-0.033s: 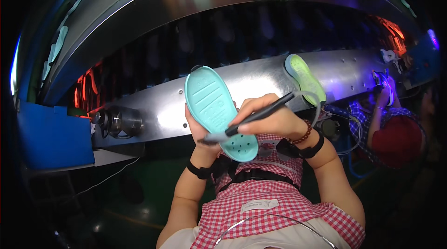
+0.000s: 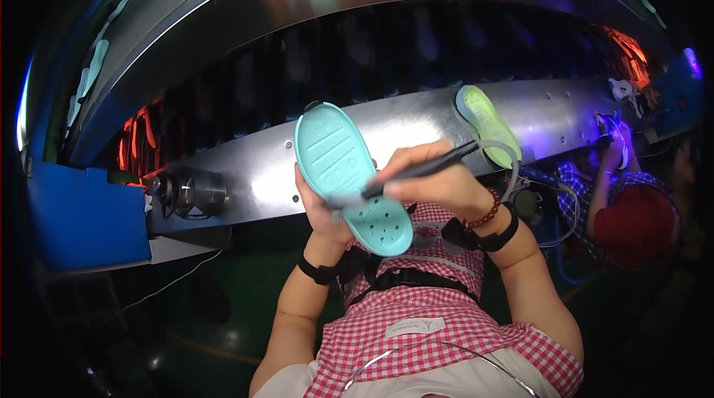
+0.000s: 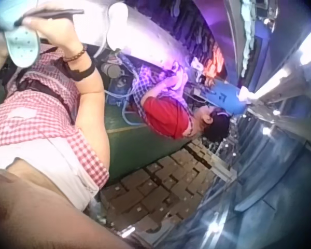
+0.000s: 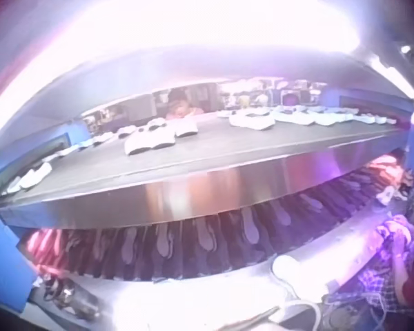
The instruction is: Applying a liquid substance to the edges and surface of shoe soles using a small brush.
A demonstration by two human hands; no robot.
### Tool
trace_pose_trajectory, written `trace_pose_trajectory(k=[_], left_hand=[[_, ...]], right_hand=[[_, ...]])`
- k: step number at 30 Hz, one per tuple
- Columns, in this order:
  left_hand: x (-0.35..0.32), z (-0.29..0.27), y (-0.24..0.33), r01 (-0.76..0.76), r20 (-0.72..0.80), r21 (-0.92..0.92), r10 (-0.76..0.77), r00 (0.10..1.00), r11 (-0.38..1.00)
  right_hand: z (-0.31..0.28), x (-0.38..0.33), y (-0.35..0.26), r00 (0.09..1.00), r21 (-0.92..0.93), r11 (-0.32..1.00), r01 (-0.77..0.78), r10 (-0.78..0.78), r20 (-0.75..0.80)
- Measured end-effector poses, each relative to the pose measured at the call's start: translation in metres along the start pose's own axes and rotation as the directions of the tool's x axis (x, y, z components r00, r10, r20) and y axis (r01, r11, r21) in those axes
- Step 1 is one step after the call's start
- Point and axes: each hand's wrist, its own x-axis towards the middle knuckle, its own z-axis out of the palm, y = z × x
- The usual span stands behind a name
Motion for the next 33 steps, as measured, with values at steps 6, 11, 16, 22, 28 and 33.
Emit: trace_pose_trajectory(k=[6,11,16,22,28,33], left_hand=[[0.0,0.005,0.008,-0.194,-0.025,0.146,0.2,0.98,0.97],[0.01,0.018,0.012,-0.454,-0.245,0.31,0.531,0.811,0.836],[0.008,0.011,0.031,-0.538,0.03,0.208,0.544,0.839,0.817],[0.008,0.011,0.038,-0.555,0.089,0.253,0.552,0.829,0.792],[0.001,0.037,0.038,-0.47,-0.028,0.157,0.48,0.877,0.869],[-0.014,0.04,0.006,-0.255,0.1,0.008,0.252,0.962,0.967]], right_hand=[[-0.002,-0.002,0.003,0.987,-0.299,0.95,0.095,-0.051,0.152],[-0.009,0.0,0.008,0.997,-0.295,0.954,0.048,-0.065,-0.05],[-0.014,-0.008,0.008,0.94,-0.243,0.93,0.276,-0.208,0.271],[-0.014,-0.004,0.017,0.966,-0.287,0.93,0.231,-0.183,0.185],[-0.012,-0.004,0.032,0.999,0.212,0.977,-0.025,0.015,0.049],[0.01,-0.007,0.023,0.999,0.286,0.958,0.003,0.007,-0.034]])
